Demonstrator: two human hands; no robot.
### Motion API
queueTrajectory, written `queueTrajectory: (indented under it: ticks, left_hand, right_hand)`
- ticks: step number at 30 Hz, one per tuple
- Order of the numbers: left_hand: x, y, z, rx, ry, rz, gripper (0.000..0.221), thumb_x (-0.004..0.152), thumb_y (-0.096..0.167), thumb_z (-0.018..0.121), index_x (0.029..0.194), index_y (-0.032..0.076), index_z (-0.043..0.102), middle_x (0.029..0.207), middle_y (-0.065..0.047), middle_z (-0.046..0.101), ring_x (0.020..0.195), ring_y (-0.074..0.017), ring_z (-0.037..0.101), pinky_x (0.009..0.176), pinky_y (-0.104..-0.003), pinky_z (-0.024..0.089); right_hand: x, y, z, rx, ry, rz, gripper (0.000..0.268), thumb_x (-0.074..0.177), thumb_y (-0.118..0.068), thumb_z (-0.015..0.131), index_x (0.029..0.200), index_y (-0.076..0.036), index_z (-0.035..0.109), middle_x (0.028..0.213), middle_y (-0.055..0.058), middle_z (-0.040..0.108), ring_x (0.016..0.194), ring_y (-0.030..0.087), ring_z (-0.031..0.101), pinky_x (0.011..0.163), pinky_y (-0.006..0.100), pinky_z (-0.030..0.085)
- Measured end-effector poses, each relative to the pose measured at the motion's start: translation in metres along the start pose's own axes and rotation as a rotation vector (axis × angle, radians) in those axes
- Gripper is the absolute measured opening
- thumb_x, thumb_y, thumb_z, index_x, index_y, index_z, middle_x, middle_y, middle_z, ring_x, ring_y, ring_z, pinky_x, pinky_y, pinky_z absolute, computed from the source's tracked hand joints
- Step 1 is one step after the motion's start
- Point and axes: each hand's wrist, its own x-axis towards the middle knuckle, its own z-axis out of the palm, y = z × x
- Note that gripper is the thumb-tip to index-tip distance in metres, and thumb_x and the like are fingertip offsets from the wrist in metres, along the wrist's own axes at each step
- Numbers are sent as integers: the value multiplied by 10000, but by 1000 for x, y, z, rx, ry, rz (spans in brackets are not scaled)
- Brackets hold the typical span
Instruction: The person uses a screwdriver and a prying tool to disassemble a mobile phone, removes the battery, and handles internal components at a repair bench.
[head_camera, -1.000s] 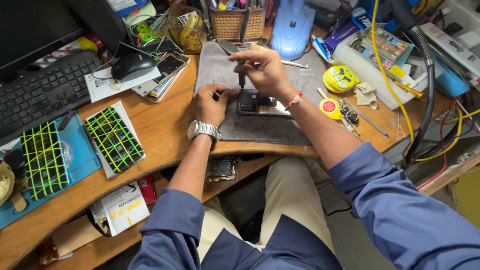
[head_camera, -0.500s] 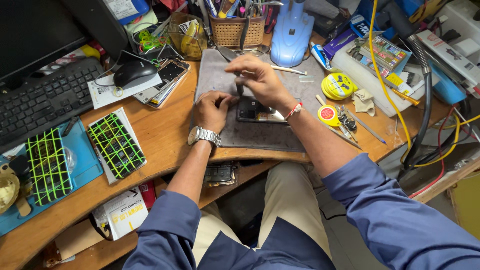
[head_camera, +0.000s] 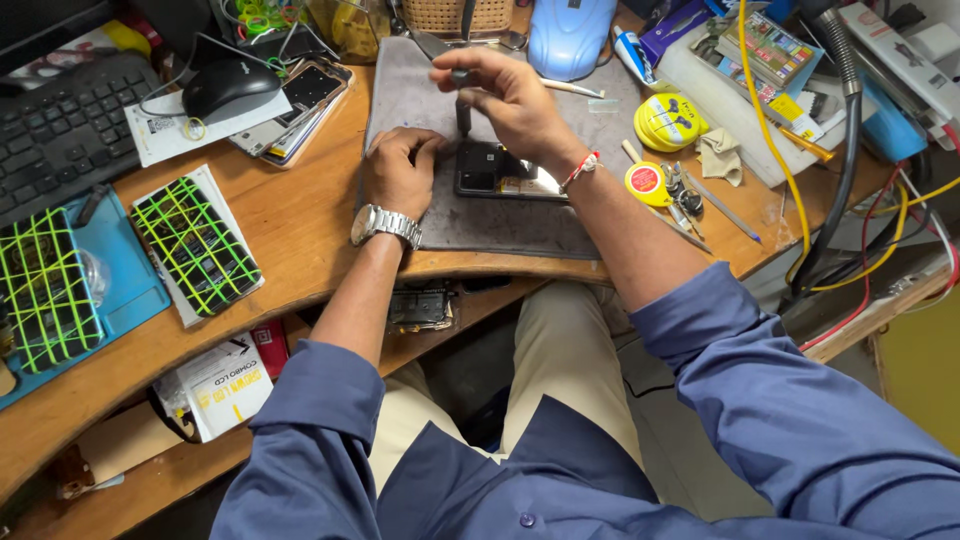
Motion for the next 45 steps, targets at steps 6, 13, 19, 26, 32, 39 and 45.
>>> queueTrajectory:
  ticks: [6, 13, 19, 26, 32, 39, 45]
  left_hand:
    - [0, 10, -4, -20, 32, 38, 122, 784, 209, 848, 790, 124, 761, 764, -53, 709, 794, -283, 630, 737, -406, 496]
    - [-1, -1, 4, 17, 78, 90, 27, 886, 146, 808, 862, 144, 794, 844, -49, 719, 848, -290, 624, 768, -395, 497]
    - [0, 6, -1, -13, -44, -78, 165, 784, 258, 849, 795, 117, 763, 757, -42, 708, 792, -257, 638, 719, -386, 502]
    - [0, -2, 4, 10, 61, 53, 70, 863, 189, 838, 842, 134, 799, 831, -44, 736, 838, -264, 628, 752, -388, 504]
    - [0, 9, -2, -37, -2, 20, 59, 788, 172, 841, 803, 134, 799, 820, -35, 746, 816, -252, 628, 756, -370, 497]
    - [-1, -1, 2, -26, -28, 41, 46, 803, 169, 840, 804, 140, 805, 837, -29, 751, 853, -245, 637, 768, -369, 514]
    - [0, 0, 3, -48, 172, -87, 294, 861, 284, 875, 780, 56, 708, 727, -78, 700, 668, -223, 641, 634, -364, 506]
  right_hand:
    - [0, 9, -3, -24, 9, -38, 369, 958, 63, 637, 1293, -84, 687, 1060, 17, 733, 1058, 132, 717, 990, 260, 584]
    - [0, 15, -4, -228, 87, -104, 327, 914, 25, 743, 1227, -69, 743, 1053, 28, 649, 953, 116, 589, 878, 250, 495]
    - [-3, 9, -1, -135, 54, -176, 295, 929, 50, 796, 1198, -62, 750, 1121, 17, 613, 1060, 91, 626, 987, 264, 565]
    - [-4, 10, 1, -191, 39, -222, 319, 960, 115, 719, 1247, -24, 709, 1172, 59, 663, 1065, 141, 654, 957, 271, 578]
    - [0, 10, -5, 103, 53, -84, 333, 992, 104, 622, 1297, -28, 638, 1058, 106, 750, 1039, 176, 737, 923, 293, 617]
    - [-2, 10, 2, 231, 181, -133, 301, 1011, 97, 640, 1287, -22, 622, 1059, 104, 732, 1028, 200, 754, 910, 326, 640]
    - [-3, 5, -3, 62, 109, -7, 281, 974, 78, 665, 1233, -30, 660, 1003, 86, 744, 950, 170, 762, 784, 277, 641]
